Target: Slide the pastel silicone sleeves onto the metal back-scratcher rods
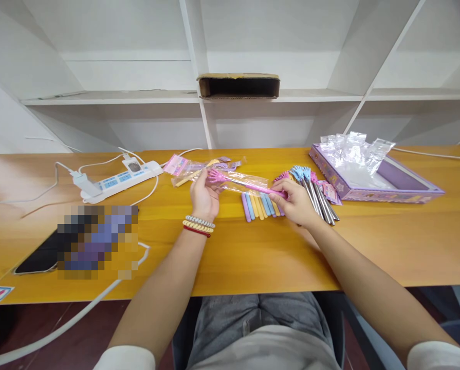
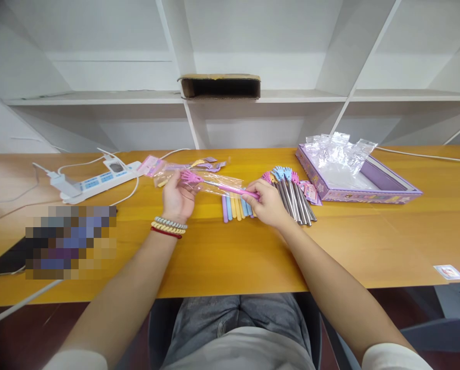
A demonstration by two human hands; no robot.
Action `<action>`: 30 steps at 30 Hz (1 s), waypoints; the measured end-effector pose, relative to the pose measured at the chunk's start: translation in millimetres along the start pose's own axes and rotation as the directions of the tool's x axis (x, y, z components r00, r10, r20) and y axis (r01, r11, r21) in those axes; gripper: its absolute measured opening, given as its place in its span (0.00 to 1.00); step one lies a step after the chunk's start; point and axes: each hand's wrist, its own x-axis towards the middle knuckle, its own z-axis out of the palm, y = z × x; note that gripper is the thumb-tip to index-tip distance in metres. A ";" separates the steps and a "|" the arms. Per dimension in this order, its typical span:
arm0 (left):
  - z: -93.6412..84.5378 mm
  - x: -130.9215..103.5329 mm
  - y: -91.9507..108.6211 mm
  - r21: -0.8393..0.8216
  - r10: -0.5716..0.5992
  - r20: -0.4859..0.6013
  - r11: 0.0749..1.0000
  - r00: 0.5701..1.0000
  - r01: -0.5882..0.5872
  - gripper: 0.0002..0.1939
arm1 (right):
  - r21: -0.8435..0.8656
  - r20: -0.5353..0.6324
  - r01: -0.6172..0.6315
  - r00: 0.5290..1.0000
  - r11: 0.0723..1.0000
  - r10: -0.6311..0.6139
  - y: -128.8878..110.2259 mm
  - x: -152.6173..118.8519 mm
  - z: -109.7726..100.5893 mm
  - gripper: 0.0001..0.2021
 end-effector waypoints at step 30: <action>-48.1 31.5 -10.1 0.806 -0.290 0.174 0.591 0.941 0.033 0.11 | 0.796 0.189 -0.450 0.819 0.404 0.541 4.6 10.3 -15.0 0.17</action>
